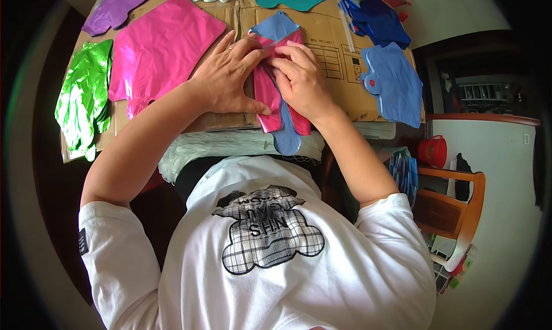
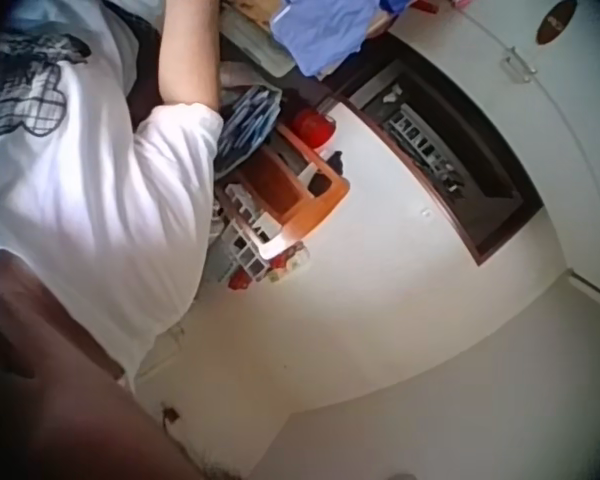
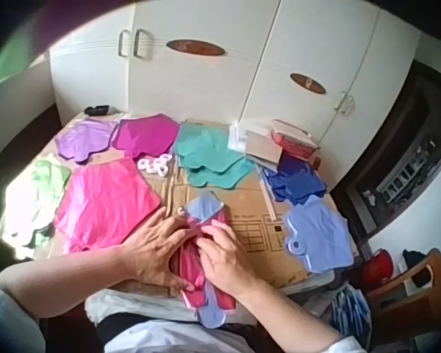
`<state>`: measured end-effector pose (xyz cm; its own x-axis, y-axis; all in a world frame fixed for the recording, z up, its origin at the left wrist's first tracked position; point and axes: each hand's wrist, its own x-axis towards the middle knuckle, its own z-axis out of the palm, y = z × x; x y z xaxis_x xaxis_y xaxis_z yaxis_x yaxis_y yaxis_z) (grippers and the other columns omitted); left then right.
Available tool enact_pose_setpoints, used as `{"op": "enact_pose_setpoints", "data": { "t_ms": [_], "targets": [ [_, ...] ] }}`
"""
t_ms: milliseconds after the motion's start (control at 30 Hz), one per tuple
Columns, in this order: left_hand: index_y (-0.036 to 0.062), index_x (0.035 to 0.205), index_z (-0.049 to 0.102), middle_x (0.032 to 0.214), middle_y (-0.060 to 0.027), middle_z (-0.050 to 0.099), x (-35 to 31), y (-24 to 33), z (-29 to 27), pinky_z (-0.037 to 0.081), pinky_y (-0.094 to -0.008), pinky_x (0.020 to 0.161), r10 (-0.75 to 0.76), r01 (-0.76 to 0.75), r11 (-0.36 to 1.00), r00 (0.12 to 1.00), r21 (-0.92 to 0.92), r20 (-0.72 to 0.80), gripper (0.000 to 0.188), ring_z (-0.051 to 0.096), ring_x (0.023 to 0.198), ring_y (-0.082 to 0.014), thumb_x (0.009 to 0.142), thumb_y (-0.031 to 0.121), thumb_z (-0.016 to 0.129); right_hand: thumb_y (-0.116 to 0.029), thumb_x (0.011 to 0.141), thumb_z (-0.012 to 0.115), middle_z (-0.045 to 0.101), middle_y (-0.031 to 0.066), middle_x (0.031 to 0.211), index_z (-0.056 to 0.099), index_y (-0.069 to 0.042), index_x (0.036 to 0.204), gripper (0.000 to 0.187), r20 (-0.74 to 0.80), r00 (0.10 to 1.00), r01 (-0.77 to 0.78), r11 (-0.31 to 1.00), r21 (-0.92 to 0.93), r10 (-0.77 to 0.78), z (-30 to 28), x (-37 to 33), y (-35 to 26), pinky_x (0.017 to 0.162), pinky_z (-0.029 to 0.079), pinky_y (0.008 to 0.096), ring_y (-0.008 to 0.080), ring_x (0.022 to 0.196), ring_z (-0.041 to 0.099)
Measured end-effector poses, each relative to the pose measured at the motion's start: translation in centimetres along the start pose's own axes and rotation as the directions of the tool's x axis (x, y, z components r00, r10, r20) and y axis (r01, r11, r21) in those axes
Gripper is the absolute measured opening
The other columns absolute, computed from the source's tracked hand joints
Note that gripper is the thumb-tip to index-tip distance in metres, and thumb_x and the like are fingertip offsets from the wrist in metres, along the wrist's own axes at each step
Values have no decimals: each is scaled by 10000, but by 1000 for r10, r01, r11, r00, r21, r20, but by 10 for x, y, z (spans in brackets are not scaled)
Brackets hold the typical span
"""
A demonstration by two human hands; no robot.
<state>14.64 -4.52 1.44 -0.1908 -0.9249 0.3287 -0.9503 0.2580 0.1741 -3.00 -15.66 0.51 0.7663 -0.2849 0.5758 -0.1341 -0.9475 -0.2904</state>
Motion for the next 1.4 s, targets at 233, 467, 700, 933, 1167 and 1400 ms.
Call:
{"op": "enact_pose_setpoints", "data": {
  "t_ms": [233,467,700,933,1167,1400],
  "targets": [
    [8,1353,434,1359,-156,444,3,2,-4,140,-484,1173,67,-66,997,998,46,-14,1043,313,1382,-271,648,752,627,-122,860,535,408,287,1389,440,-24,1310,470,118,984,-122,985,-118,136,8,-5,2,1103,261,528,451,1304,376],
    [-16,1329,474,1374,-148,479,3,2,-4,119,-490,1176,76,-80,992,996,99,41,1019,312,1391,-259,687,770,570,-330,880,544,335,320,1439,335,34,1413,679,109,973,-166,944,-286,204,9,-9,3,1139,169,522,438,1355,318],
    [2,1336,464,1368,-130,482,1,1,-5,112,-513,1171,52,-54,997,998,53,44,1016,329,1381,-258,685,774,574,-235,892,656,538,200,1263,446,48,1318,553,160,723,-644,573,506,672,-56,-26,14,891,502,345,247,1100,579],
    [18,1333,466,1374,-116,476,0,2,-4,109,-523,1167,30,-31,998,999,46,29,1010,314,1391,-256,680,781,578,-263,849,710,613,65,913,601,-20,1036,326,736,308,-926,14,377,603,-71,25,38,690,548,297,146,788,622],
    [33,1347,454,1408,-107,442,-3,1,-4,101,-519,1169,20,-22,999,999,44,30,1016,260,1416,-253,681,792,565,-342,791,752,590,7,698,636,-65,862,308,755,289,-948,286,140,588,-54,46,24,528,444,199,87,593,584],
    [30,1373,419,1430,-116,390,-2,1,-7,85,-519,1171,22,-22,999,1000,47,15,1039,230,1422,-295,681,792,568,-110,822,687,694,90,865,653,48,985,230,599,506,-862,330,386,621,-28,26,14,640,532,284,145,722,664]
  ]
}}
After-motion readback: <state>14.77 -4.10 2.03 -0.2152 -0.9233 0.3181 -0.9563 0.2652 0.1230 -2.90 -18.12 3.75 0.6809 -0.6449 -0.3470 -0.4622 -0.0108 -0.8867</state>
